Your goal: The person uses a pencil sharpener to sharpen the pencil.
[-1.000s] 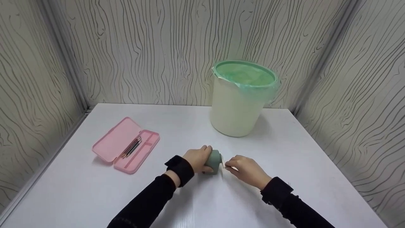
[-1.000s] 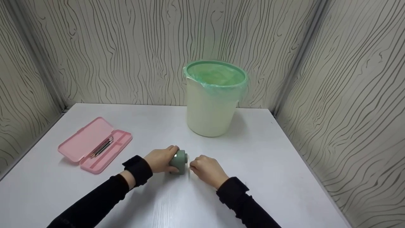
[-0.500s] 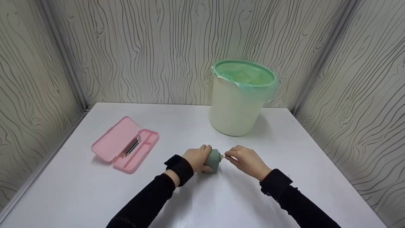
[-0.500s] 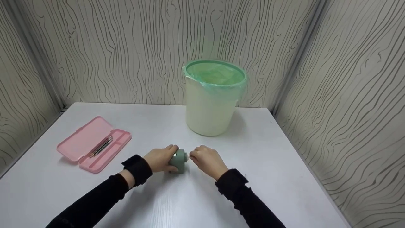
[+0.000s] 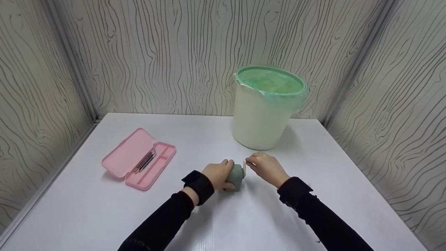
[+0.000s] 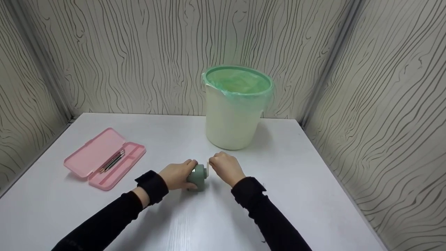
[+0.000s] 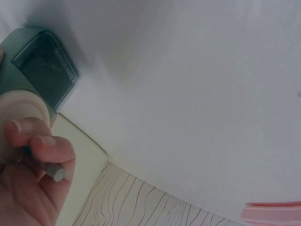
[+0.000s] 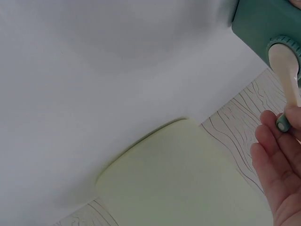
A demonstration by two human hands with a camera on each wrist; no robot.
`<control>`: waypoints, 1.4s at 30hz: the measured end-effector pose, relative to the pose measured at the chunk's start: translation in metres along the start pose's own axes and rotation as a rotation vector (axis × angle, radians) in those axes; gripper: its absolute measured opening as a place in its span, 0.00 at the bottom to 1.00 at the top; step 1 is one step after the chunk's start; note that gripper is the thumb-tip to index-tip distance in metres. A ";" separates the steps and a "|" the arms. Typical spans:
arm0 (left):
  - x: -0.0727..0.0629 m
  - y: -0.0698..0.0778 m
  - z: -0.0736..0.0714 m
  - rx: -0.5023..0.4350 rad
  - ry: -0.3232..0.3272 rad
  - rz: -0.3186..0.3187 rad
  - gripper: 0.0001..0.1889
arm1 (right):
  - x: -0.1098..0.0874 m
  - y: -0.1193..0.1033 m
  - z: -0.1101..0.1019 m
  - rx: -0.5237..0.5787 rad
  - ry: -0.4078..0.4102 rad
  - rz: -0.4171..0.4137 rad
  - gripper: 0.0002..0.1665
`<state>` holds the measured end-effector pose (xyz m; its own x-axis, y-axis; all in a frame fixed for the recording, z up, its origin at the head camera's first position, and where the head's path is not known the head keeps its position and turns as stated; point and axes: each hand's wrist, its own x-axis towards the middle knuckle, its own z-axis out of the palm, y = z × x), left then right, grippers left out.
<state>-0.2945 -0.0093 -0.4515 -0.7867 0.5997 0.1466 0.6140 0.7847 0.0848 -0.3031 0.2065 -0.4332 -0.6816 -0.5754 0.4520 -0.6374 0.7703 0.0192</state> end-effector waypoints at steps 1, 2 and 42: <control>0.000 0.000 0.000 0.001 -0.001 0.001 0.35 | 0.001 0.001 0.002 -0.004 -0.005 0.005 0.02; 0.000 0.000 0.000 0.001 0.001 0.002 0.36 | 0.002 0.002 0.004 -0.007 -0.010 0.010 0.02; -0.002 0.001 0.002 -0.003 0.035 0.014 0.34 | -0.050 -0.022 0.022 0.063 -0.129 0.010 0.05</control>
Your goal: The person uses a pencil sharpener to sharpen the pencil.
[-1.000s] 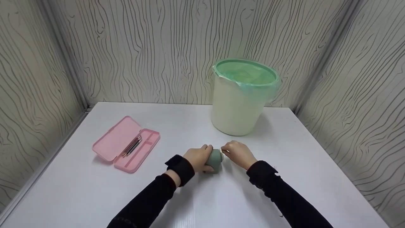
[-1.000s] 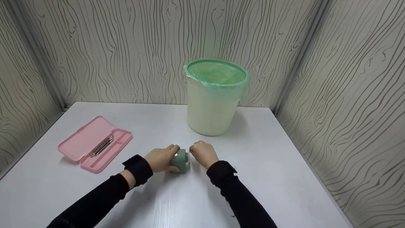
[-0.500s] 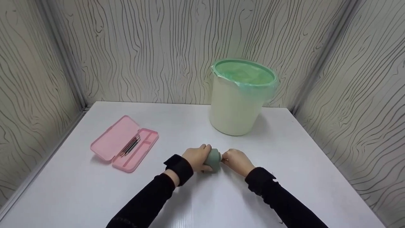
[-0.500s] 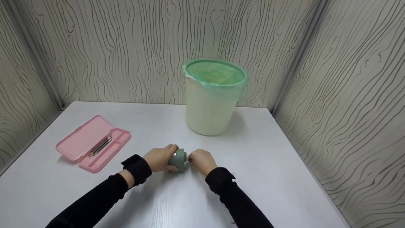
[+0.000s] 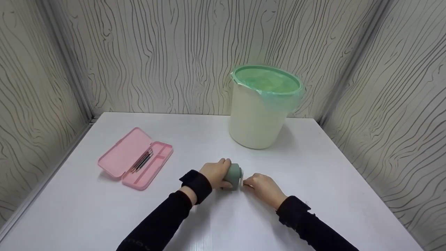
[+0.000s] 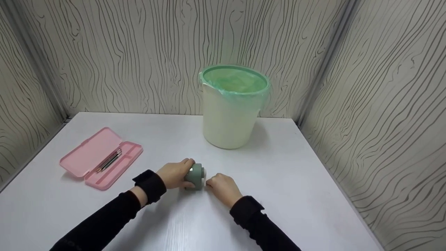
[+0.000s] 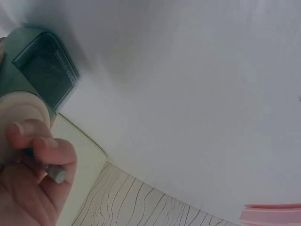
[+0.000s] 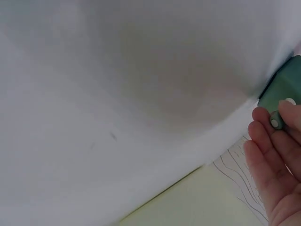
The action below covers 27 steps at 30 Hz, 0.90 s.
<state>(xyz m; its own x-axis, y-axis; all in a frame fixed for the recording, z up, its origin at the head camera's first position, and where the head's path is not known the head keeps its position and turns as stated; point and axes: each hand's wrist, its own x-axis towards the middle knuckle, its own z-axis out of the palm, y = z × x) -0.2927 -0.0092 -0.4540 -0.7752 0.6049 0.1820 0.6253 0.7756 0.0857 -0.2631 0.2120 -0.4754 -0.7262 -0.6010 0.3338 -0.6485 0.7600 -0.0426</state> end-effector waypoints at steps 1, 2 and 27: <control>0.000 0.000 0.000 0.005 -0.003 -0.002 0.35 | -0.001 -0.001 -0.001 -0.003 0.004 -0.007 0.05; 0.000 0.000 0.001 0.008 -0.007 -0.004 0.35 | -0.001 -0.001 -0.002 -0.007 0.008 -0.012 0.04; 0.003 -0.002 -0.001 0.003 -0.018 -0.008 0.35 | 0.006 0.001 -0.039 0.022 0.118 -0.074 0.03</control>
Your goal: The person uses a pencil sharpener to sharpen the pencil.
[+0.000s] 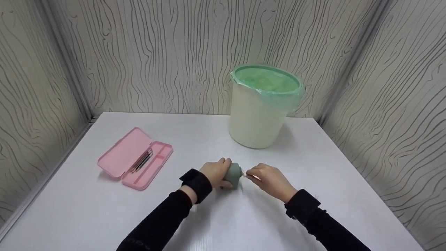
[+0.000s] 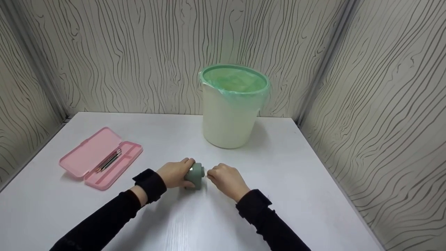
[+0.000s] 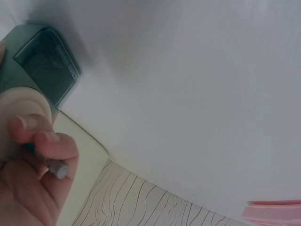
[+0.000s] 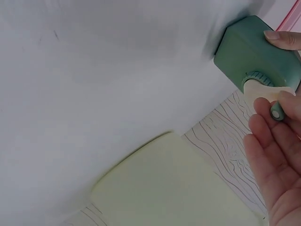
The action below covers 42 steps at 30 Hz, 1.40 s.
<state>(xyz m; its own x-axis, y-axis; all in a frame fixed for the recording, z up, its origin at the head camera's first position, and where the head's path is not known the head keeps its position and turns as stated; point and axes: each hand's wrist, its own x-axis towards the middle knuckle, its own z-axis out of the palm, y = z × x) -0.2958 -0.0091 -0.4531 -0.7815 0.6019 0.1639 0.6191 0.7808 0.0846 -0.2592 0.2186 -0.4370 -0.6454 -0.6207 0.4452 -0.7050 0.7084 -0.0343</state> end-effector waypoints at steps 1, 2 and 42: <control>0.000 0.000 -0.001 0.003 -0.007 -0.002 0.35 | 0.002 0.001 -0.001 0.000 0.004 0.007 0.03; 0.001 0.000 0.000 0.005 -0.010 -0.004 0.35 | 0.004 0.002 -0.001 -0.002 0.010 0.017 0.03; 0.000 0.000 0.001 0.030 0.010 0.009 0.36 | 0.034 0.029 0.047 -0.059 -0.099 0.160 0.07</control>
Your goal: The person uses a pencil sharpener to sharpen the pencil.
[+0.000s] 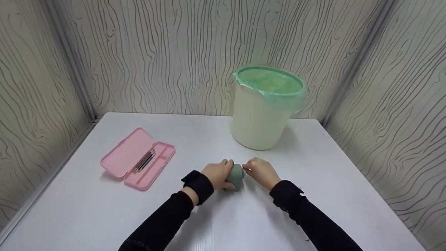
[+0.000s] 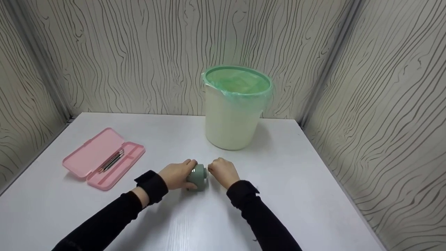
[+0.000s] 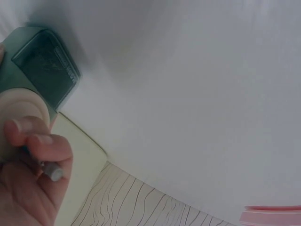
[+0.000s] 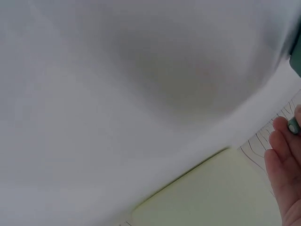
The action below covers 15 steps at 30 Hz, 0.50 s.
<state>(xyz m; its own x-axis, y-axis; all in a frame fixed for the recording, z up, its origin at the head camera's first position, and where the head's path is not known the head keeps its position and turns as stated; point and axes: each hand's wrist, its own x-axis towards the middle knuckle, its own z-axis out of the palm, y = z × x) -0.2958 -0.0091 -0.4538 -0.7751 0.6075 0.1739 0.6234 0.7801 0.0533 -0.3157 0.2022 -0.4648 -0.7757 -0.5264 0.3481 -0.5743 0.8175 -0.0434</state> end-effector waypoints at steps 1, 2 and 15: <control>0.000 0.000 0.000 -0.003 0.001 -0.001 0.36 | -0.001 0.000 0.001 0.002 -0.004 0.005 0.08; 0.000 0.000 -0.001 -0.006 0.003 -0.002 0.36 | -0.002 -0.001 0.002 0.000 -0.009 0.007 0.07; -0.001 0.002 0.001 -0.035 -0.002 -0.023 0.35 | -0.030 -0.010 0.011 0.021 0.015 -0.053 0.01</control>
<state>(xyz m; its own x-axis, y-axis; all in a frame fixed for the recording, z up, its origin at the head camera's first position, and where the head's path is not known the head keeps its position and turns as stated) -0.2945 -0.0081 -0.4550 -0.7898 0.5894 0.1698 0.6082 0.7884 0.0920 -0.2895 0.2074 -0.4852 -0.7400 -0.5656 0.3640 -0.6203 0.7831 -0.0444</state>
